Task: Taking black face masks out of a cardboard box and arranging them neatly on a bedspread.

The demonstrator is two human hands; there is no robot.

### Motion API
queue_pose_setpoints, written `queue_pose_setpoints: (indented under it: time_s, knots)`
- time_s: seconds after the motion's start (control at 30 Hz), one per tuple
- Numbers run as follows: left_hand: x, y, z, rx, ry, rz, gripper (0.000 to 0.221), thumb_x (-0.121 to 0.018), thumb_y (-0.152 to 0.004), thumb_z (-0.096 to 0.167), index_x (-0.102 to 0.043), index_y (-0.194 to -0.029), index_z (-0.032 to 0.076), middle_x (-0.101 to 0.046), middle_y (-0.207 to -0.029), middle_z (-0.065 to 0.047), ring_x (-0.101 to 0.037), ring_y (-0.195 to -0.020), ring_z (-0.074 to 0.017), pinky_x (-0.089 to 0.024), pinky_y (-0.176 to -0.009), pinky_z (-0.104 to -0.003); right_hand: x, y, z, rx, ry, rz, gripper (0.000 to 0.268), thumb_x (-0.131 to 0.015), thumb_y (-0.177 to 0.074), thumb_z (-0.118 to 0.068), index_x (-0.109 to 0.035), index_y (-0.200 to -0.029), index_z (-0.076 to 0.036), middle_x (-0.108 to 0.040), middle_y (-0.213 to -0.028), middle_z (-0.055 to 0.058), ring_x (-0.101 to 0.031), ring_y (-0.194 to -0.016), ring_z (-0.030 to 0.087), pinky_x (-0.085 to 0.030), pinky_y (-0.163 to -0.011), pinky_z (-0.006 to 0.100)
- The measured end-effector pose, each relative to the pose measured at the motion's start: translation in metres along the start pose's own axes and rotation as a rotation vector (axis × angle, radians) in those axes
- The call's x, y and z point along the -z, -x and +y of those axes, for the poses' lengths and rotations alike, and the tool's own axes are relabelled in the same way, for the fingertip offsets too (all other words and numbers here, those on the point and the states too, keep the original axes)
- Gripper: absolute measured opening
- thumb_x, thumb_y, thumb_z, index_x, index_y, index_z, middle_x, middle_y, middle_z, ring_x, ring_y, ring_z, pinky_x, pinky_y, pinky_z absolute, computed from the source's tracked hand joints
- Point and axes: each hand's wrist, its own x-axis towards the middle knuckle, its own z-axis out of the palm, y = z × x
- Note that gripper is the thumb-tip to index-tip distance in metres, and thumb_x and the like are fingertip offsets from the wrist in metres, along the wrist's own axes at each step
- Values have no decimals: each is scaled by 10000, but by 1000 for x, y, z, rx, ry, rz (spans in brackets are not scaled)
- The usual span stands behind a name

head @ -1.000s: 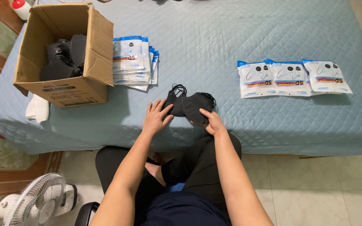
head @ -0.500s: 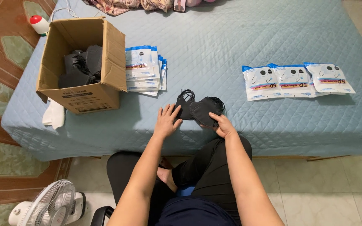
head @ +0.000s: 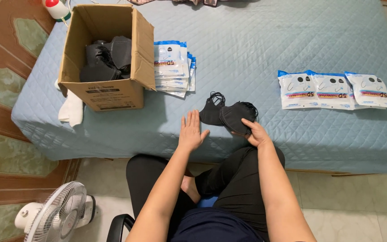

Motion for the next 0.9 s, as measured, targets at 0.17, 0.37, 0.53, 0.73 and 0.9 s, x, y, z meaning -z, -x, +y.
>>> queue_pose_setpoints:
  time_s: [0.17, 0.37, 0.53, 0.73, 0.9]
  knots:
    - [-1, 19, -15, -2, -41, -67, 953, -590, -958, 554, -174, -1639, 33, -217, -1694, -199, -162, -1582, -338, -50, -1280, -539, 12, -9, -7, -31, -49, 20, 456, -752, -920, -142, -636, -1352, -49, -689, -1257, 216, -685, -1141, 403, -555, -959, 648]
    - [16, 45, -30, -13, -54, -117, 937, -681, -922, 496, -236, -1637, 85, -193, -1712, -147, -140, -1591, -298, -43, -1290, -519, 9, -8, -14, -60, -166, 17, 464, -768, -894, -121, -649, -1331, -21, -681, -1310, 211, -673, -1192, 401, -535, -1017, 651]
    - [27, 46, -14, 37, 38, -123, 888, -697, -923, 473, -302, -1621, 92, -226, -1703, -155, -160, -1587, -311, -7, -1285, -537, 14, -1, -8, -18, -79, 6, 437, -750, -885, -105, -687, -1317, -85, -722, -1245, 162, -707, -1124, 377, -564, -969, 623]
    - [19, 33, 7, 151, 89, -60, 854, -739, -888, 333, -338, -1604, 98, -283, -1676, -176, -207, -1568, -343, -19, -1252, -624, 33, -10, 3, 5, 1, -43, 476, -768, -879, -74, -668, -1342, -124, -697, -1236, 220, -702, -1116, 421, -533, -967, 681]
    - [33, 6, 44, 56, 245, 185, 560, -630, -1005, 301, -483, -1515, 122, -573, -1400, -147, -515, -1349, -335, -280, -1167, -570, 18, 3, 5, 3, 20, -74, 497, -787, -849, -24, -674, -1330, -78, -717, -1207, 221, -714, -1092, 416, -561, -929, 634]
